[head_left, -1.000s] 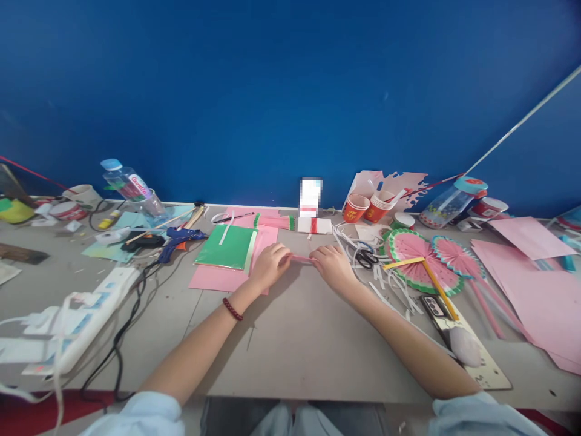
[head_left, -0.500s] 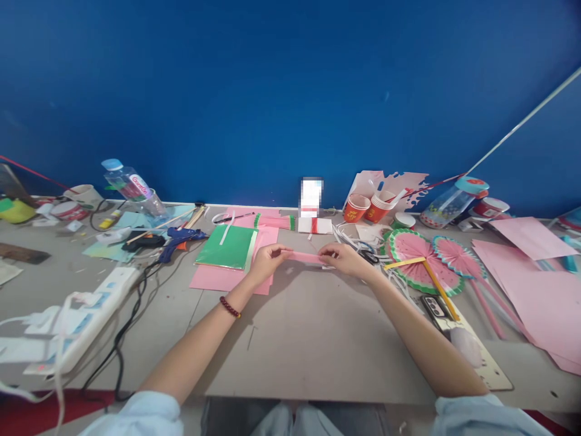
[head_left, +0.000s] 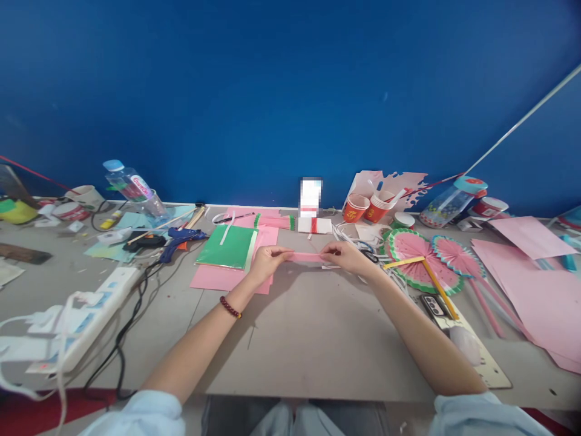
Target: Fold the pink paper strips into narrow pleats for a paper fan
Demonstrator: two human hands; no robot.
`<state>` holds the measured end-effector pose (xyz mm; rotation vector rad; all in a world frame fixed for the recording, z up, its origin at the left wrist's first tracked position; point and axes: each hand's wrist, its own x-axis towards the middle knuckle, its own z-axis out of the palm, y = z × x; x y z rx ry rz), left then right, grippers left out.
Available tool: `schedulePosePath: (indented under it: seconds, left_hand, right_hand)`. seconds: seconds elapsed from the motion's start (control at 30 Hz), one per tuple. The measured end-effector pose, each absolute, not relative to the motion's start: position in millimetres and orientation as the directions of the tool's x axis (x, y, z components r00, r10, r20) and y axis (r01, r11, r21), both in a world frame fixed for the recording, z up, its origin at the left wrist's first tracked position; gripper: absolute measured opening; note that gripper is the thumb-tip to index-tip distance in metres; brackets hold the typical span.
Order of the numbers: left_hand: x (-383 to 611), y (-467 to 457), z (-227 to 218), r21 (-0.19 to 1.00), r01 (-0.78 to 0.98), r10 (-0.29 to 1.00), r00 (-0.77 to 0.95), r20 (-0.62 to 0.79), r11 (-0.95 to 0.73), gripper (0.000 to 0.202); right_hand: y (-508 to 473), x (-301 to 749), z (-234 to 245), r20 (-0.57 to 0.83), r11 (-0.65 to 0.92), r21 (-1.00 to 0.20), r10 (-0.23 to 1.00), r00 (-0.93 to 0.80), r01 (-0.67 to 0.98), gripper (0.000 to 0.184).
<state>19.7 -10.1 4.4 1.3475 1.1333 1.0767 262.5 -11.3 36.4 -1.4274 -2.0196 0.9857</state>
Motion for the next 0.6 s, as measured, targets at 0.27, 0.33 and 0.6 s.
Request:
schedulePosePath:
  seconds: [0.27, 0.33, 0.6]
  left_hand:
    - [23.1, -18.5, 10.3, 0.984, 0.169, 0.965, 0.262, 0.012, -0.058, 0.022]
    - [25.2, -21.6, 11.8, 0.981, 0.191, 0.957, 0.291, -0.012, -0.046, 0.025]
    - [26.3, -21.0, 6.9, 0.982, 0.187, 0.964, 0.266, -0.029, -0.022, 0.026]
  right_hand:
    - [-14.4, 258.5, 34.7, -0.151, 0.106, -0.831, 0.902, -0.404, 0.547, 0.022]
    - [-14.5, 257.0, 31.1, -0.15, 0.11, -0.831, 0.9, -0.409, 0.546, 0.021]
    - [-12.6, 259.6, 31.4, -0.155, 0.068, -0.865, 0.907, -0.392, 0.497, 0.034]
